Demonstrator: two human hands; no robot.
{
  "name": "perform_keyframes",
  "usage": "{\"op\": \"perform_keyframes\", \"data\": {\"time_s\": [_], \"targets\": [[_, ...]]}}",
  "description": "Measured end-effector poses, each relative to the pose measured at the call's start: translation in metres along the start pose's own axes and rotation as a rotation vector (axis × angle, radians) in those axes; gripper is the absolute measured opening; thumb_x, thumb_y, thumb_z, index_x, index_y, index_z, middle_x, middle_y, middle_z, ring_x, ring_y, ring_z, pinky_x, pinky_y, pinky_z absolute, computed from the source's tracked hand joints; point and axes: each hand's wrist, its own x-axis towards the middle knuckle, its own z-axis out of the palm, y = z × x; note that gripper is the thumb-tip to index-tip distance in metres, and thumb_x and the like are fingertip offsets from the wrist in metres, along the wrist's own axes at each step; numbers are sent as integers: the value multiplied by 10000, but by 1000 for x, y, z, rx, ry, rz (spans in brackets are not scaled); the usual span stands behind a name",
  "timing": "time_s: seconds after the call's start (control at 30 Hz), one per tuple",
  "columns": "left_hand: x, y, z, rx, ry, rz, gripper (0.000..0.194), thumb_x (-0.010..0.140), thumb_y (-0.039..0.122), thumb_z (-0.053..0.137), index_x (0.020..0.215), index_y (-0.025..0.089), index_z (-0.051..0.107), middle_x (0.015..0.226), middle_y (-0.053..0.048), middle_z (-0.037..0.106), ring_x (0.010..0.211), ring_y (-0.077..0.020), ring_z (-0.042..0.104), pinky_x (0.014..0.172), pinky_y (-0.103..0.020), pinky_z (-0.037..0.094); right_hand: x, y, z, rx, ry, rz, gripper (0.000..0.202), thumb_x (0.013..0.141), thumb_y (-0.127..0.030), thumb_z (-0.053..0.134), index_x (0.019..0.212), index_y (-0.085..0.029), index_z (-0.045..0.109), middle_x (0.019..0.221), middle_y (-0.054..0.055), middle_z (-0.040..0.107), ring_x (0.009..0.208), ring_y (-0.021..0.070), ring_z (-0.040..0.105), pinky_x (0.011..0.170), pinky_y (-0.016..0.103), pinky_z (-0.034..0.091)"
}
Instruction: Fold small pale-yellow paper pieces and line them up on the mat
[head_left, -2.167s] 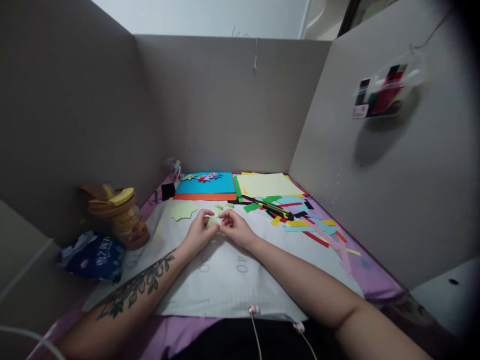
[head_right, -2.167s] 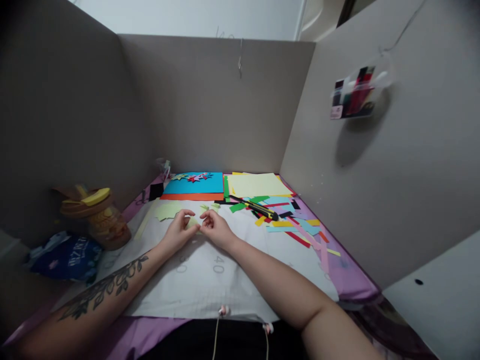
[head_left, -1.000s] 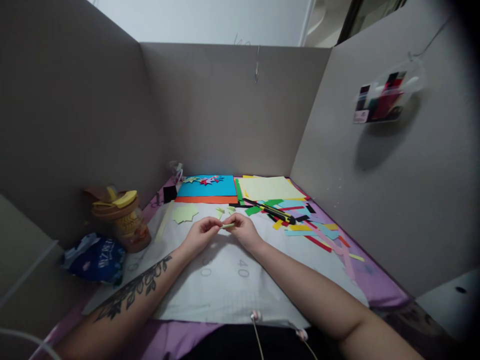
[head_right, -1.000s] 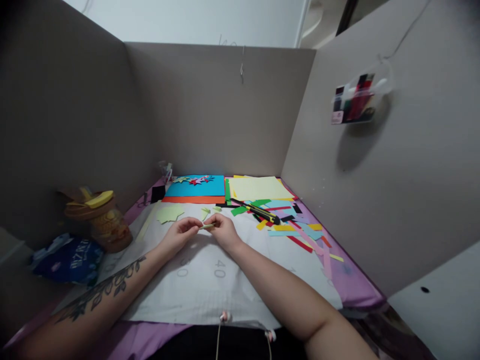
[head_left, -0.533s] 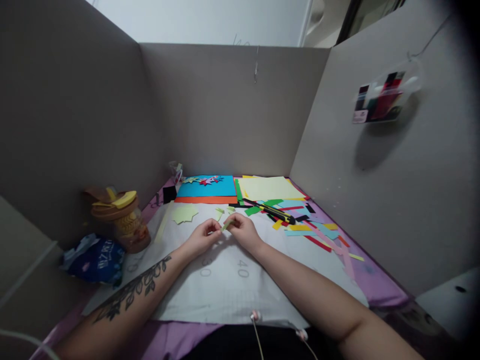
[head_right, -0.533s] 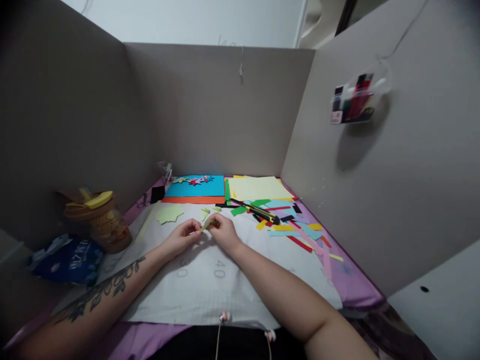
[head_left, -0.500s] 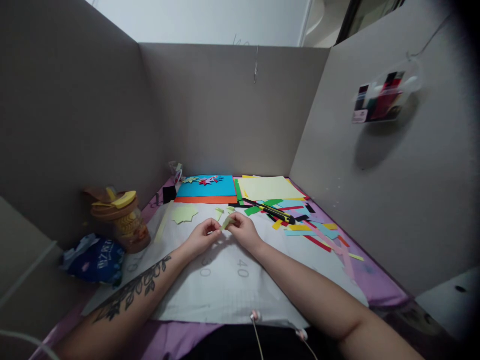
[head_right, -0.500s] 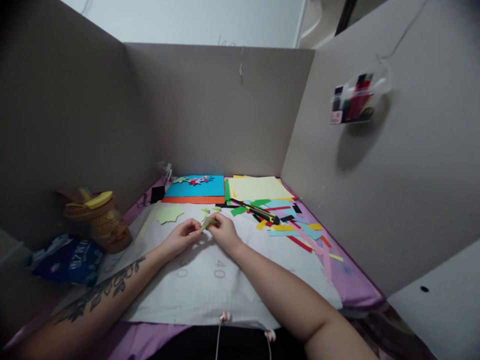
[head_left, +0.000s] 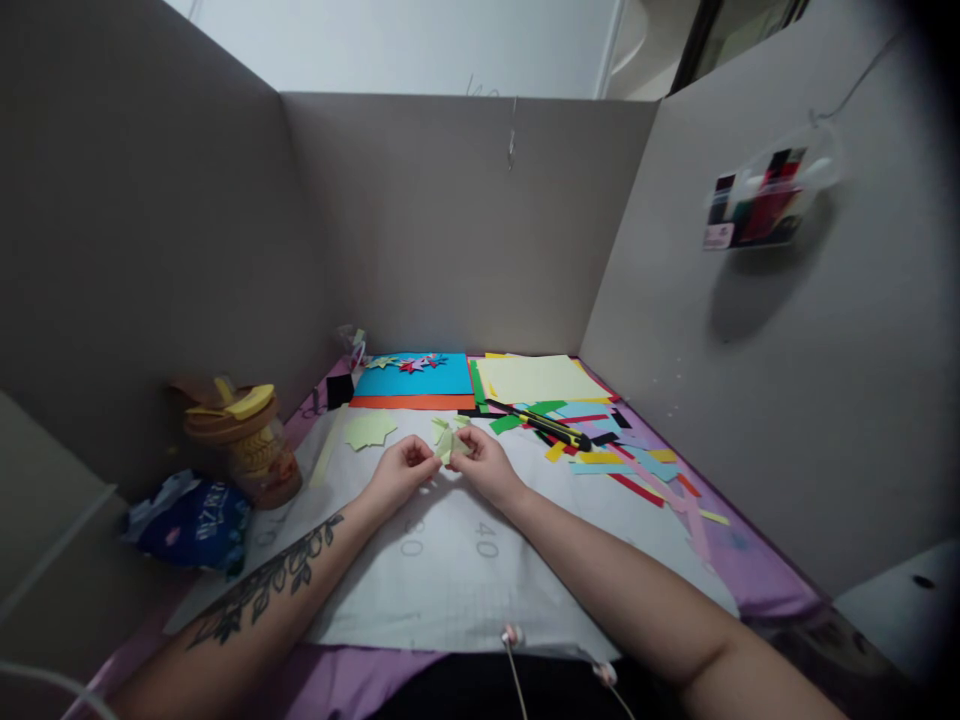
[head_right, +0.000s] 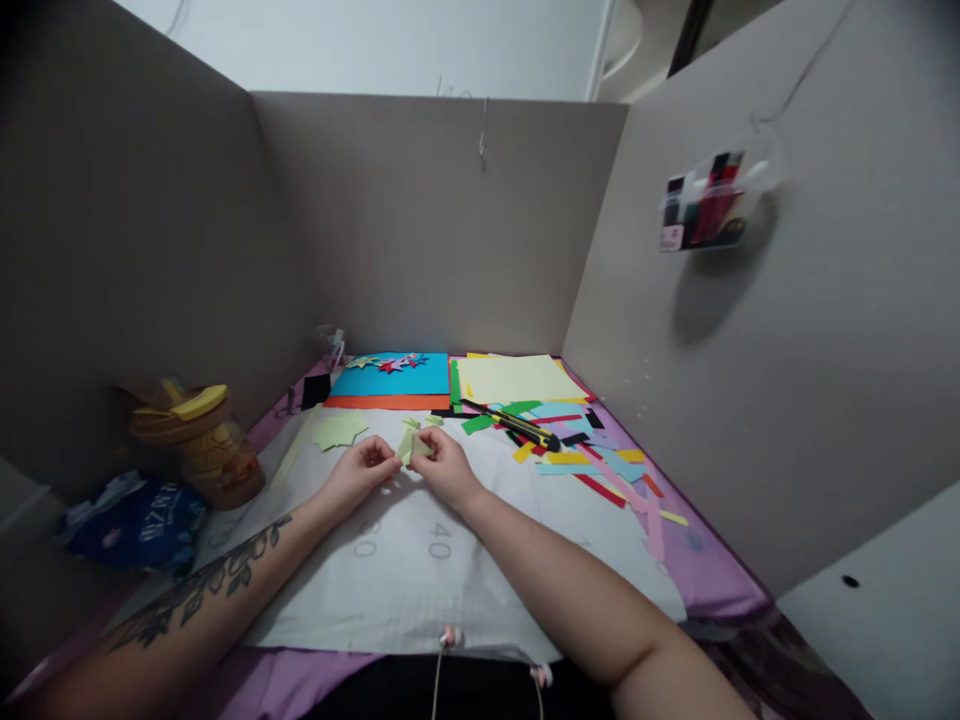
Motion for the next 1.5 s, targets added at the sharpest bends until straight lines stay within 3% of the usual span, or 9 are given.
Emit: {"op": "perform_keyframes", "data": {"time_s": [0.13,0.33,0.57,0.7,0.83,1.03,1.5], "targets": [[1,-3,0,27,44,57,195,684,298,628,684,167,484,579,44,510,509,-81,464,480,-185,349,-2,0,2,31,-39,14,360,613,-184,662,932,-207,496,805,-26,571,629,114,551,566,228,443],[2,-1,4,13,30,97,182,669,248,632,732,175,477,669,34,545,596,-93,513,550,-192,381,1,2,2,8,87,75,364,611,-190,643,923,-200,454,613,-62,557,509,111,534,498,218,415],[6,0,-2,14,123,83,144,672,246,622,731,171,514,678,19,561,623,-108,530,575,-205,405,10,-3,-10,72,213,50,349,583,-202,632,879,-191,449,640,-56,563,491,93,527,490,210,422],[3,2,0,18,67,105,130,678,274,616,725,161,572,840,-36,622,779,-151,581,685,-241,453,6,-4,-7,23,163,24,318,599,-198,617,871,-191,453,636,-59,555,505,91,530,501,206,421],[-1,4,3,57,-29,48,163,703,296,603,780,157,640,753,-27,647,687,-148,577,634,-243,447,1,-4,-1,-5,110,59,351,606,-210,620,908,-199,441,641,-65,551,498,97,545,500,212,421],[-1,2,2,32,17,-28,237,684,325,645,833,142,669,776,-41,682,669,-146,592,615,-235,444,0,-7,-1,80,48,169,399,619,-220,578,984,-206,419,654,-59,569,519,116,579,528,237,451],[0,-1,3,54,56,15,237,654,305,666,821,136,661,814,-64,682,729,-172,616,688,-276,486,-1,-5,0,81,12,124,434,597,-192,605,997,-206,435,706,-56,565,531,98,541,539,223,420]]}}
